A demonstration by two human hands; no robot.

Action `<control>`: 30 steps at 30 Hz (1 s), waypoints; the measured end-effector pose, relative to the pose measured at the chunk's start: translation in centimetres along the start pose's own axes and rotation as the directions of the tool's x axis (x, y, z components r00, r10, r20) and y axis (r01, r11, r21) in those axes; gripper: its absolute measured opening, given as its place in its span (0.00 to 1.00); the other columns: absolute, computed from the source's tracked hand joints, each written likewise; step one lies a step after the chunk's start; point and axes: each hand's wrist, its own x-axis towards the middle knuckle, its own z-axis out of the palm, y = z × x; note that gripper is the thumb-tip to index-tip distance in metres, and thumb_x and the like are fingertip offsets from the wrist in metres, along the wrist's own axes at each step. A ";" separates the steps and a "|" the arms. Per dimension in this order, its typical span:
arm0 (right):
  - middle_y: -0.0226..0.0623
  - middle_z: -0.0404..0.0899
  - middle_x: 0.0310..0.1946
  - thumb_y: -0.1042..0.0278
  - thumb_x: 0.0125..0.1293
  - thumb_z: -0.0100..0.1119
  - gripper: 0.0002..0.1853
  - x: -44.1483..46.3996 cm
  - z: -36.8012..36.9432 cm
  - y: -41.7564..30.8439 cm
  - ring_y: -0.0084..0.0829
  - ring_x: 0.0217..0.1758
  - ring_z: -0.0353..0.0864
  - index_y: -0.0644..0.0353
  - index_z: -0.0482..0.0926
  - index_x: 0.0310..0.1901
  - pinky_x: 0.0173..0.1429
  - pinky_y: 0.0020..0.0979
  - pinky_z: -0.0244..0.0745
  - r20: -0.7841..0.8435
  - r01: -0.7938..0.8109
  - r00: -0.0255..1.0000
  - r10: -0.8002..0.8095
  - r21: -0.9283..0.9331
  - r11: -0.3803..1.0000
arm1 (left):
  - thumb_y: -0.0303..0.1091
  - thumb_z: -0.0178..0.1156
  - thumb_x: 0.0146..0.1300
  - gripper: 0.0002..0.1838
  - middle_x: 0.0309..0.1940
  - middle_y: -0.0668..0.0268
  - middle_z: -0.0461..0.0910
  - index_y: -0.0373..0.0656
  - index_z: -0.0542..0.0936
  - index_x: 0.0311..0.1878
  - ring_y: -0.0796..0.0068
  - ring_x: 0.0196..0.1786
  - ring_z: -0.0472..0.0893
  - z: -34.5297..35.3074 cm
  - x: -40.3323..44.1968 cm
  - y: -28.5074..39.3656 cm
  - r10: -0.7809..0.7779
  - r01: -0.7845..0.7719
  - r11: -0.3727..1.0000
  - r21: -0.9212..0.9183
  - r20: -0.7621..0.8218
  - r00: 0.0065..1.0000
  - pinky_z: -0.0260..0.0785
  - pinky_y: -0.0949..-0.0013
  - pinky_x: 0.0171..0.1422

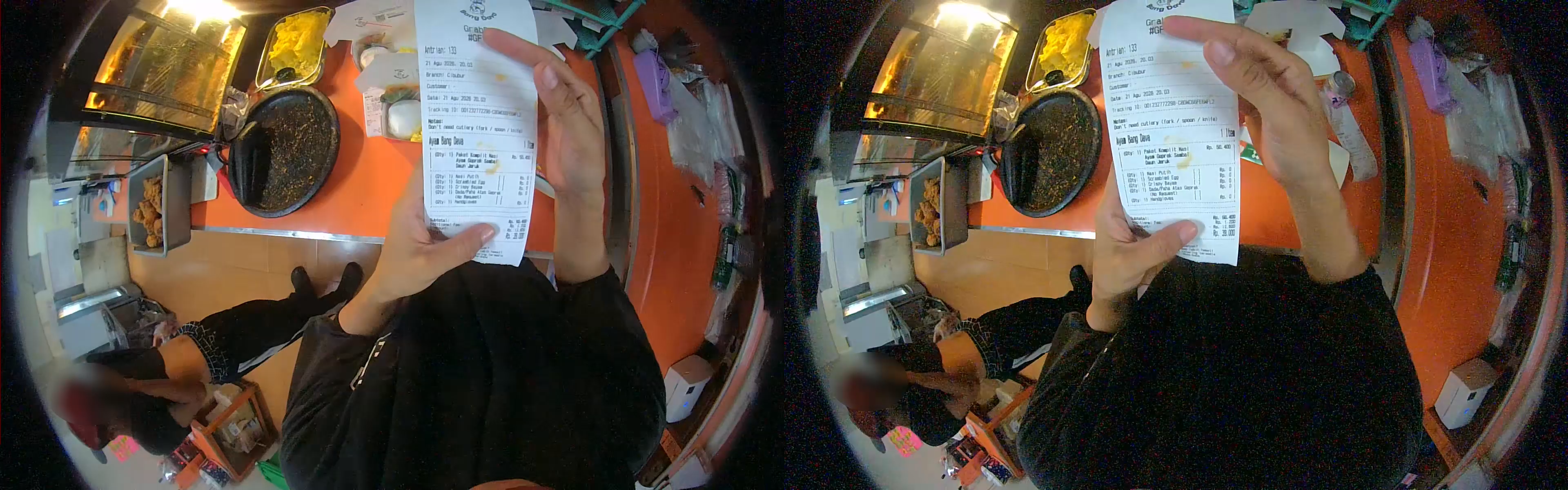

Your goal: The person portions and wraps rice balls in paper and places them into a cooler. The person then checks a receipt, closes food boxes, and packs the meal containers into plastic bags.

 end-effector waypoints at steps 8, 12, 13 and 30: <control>0.38 0.75 0.42 0.64 0.63 0.45 0.16 0.6 0.9 1.0 0.23 0.43 0.75 0.66 0.72 0.47 0.47 0.21 0.69 -0.036 0.044 0.999 -0.041 0.104 0.994 | 0.19 0.57 0.48 0.30 0.44 0.64 0.71 0.36 0.58 0.55 0.77 0.47 0.72 -1.0 0.2 0.1 -0.023 0.023 1.000 -0.015 -0.014 1.000 0.65 0.72 0.49; 0.38 0.75 0.42 0.71 0.59 0.50 0.15 0.2 -0.2 1.1 0.22 0.42 0.74 0.66 0.72 0.48 0.47 0.21 0.69 -0.049 0.029 0.998 -0.028 0.031 0.999 | 0.20 0.58 0.48 0.30 0.43 0.63 0.71 0.36 0.58 0.55 0.76 0.46 0.72 -1.0 0.8 -0.9 -0.069 0.069 0.997 0.017 -0.018 0.997 0.65 0.71 0.49; 0.38 0.75 0.42 0.71 0.59 0.50 0.15 -0.1 -0.6 1.9 0.22 0.42 0.74 0.66 0.72 0.48 0.47 0.21 0.69 -0.049 0.034 0.998 -0.033 0.028 0.999 | 0.21 0.59 0.47 0.31 0.42 0.62 0.72 0.36 0.58 0.55 0.75 0.45 0.73 -1.8 1.0 -1.4 -0.093 0.094 0.994 0.054 -0.026 0.995 0.65 0.70 0.49; 0.53 0.66 0.50 0.78 0.46 0.57 0.26 -15.4 -5.0 29.7 0.47 0.55 0.64 0.70 0.65 0.50 0.59 0.37 0.59 -0.485 -0.555 0.829 0.278 -0.651 0.518 | 0.30 0.58 0.42 0.08 0.27 0.70 0.66 0.50 0.73 0.28 0.69 0.37 0.69 -22.2 8.8 -21.1 0.277 -0.155 -0.160 0.975 0.195 0.941 0.54 0.63 0.39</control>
